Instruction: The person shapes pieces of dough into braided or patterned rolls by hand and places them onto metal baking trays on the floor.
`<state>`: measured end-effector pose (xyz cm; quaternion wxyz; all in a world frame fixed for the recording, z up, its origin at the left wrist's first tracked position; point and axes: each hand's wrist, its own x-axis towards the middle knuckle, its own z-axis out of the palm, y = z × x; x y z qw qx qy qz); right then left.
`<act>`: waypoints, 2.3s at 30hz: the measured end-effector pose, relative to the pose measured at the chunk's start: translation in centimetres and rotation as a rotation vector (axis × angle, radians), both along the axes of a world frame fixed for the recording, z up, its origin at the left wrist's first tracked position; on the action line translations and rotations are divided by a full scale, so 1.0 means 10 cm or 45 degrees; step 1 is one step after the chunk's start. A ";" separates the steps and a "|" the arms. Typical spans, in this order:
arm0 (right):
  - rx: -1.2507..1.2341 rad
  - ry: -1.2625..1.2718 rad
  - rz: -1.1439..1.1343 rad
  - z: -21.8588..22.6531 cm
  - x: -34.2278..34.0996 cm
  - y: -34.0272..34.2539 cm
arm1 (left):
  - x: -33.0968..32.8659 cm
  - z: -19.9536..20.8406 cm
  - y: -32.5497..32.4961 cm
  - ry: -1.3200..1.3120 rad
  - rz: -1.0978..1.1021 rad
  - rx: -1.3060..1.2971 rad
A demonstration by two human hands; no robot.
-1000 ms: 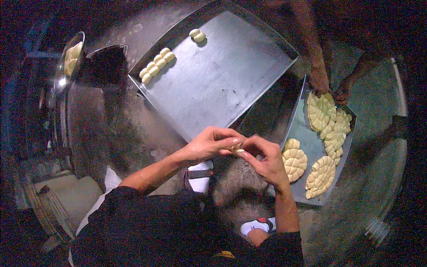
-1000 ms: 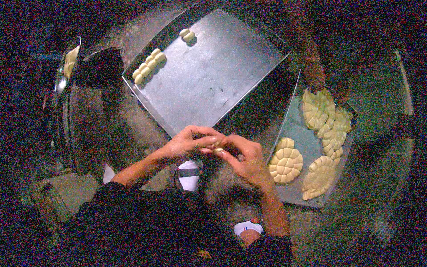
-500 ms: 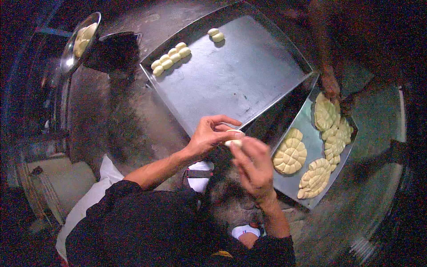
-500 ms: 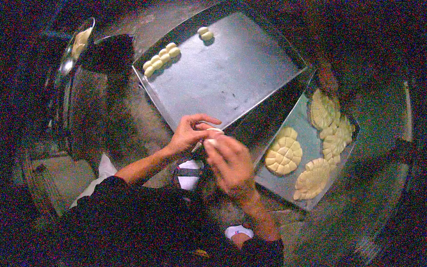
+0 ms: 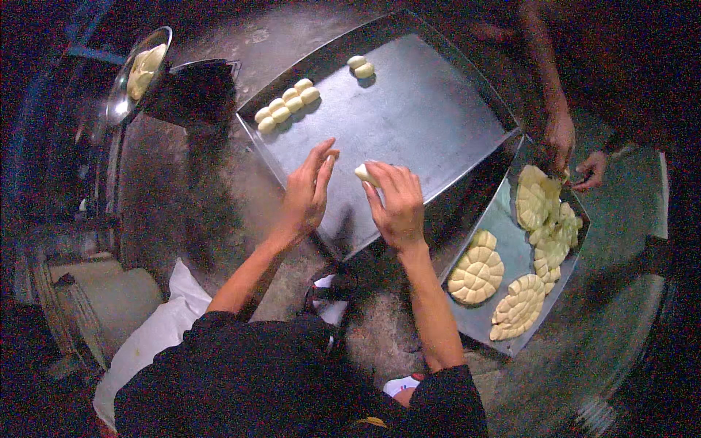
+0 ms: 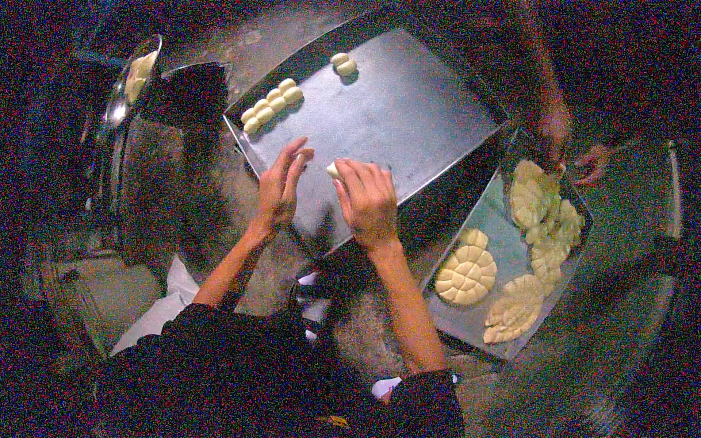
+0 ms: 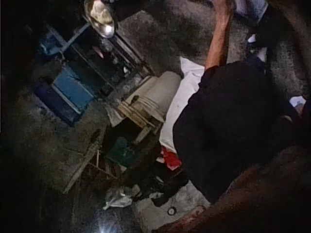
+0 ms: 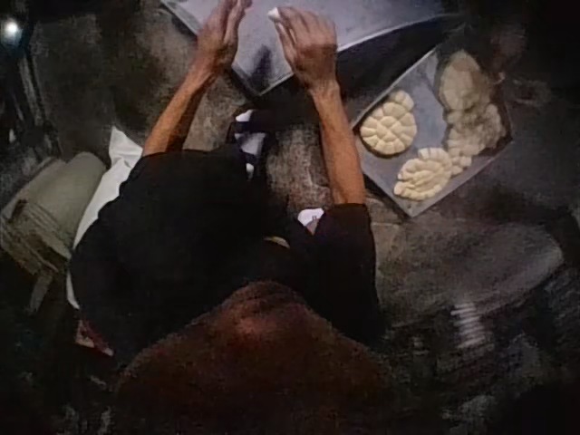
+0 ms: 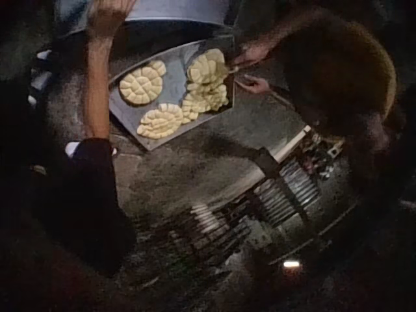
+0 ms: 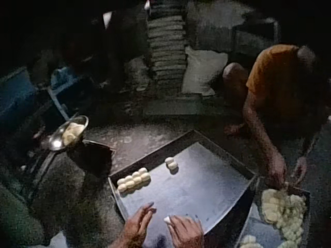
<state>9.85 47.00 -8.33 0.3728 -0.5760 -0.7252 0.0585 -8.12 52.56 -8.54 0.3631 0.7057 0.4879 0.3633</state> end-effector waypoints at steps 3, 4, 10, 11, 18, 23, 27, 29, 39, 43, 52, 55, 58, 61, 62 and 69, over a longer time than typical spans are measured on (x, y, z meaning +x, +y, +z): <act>-0.161 -0.058 -0.060 -0.31 0.12 -0.07 | 0.04 -0.20 -0.22 0.328 -0.306 0.146; -0.119 0.018 -0.114 -0.24 0.16 -0.14 | -0.02 -0.26 -0.28 0.462 -0.381 0.245; -0.402 0.222 -0.807 -0.10 1.89 -0.90 | 0.23 -0.50 -0.37 0.739 -0.607 0.235; -0.481 0.175 -0.823 -0.22 2.25 -1.08 | 0.27 -0.52 -0.35 0.766 -0.615 0.230; -0.687 -0.186 -0.560 -0.69 2.61 -1.50 | 0.52 -0.14 -0.29 0.697 -0.522 0.207; -0.886 0.029 -0.389 -0.65 2.43 -1.52 | 0.65 0.26 -0.50 0.224 -0.500 -0.098; -0.854 0.283 -0.316 -0.50 2.49 -1.43 | 0.67 0.30 -0.75 0.255 -0.638 0.139; -0.928 0.297 -0.418 -0.40 2.85 -1.41 | 0.78 0.36 -0.91 0.036 -0.766 -0.171; -0.430 0.443 -0.140 0.94 1.35 -0.98 | 0.77 0.51 -1.00 -0.827 -0.549 -1.754; -0.317 0.315 0.039 0.87 0.69 -0.99 | 0.73 0.45 -0.86 -0.987 -0.217 -1.780; -0.401 0.644 0.022 0.75 0.42 -1.06 | 0.56 0.42 -0.76 -0.717 -0.271 -1.369; -0.788 0.889 -0.197 0.79 0.47 -1.03 | 0.50 0.41 -0.76 -0.551 -0.516 -0.881; -0.823 0.904 -0.108 0.70 0.50 -1.00 | 0.44 0.50 -0.73 -0.241 -0.730 -0.235; -0.658 0.598 -0.145 0.65 0.48 -0.97 | 0.46 0.51 -0.77 -0.140 -0.556 -0.232; -0.545 0.340 -0.215 0.71 0.48 -0.96 | 0.46 0.49 -0.76 -0.258 -0.483 -0.400; -0.538 0.492 -0.074 0.58 0.43 -0.94 | 0.43 0.51 -0.73 -0.446 -0.455 -1.240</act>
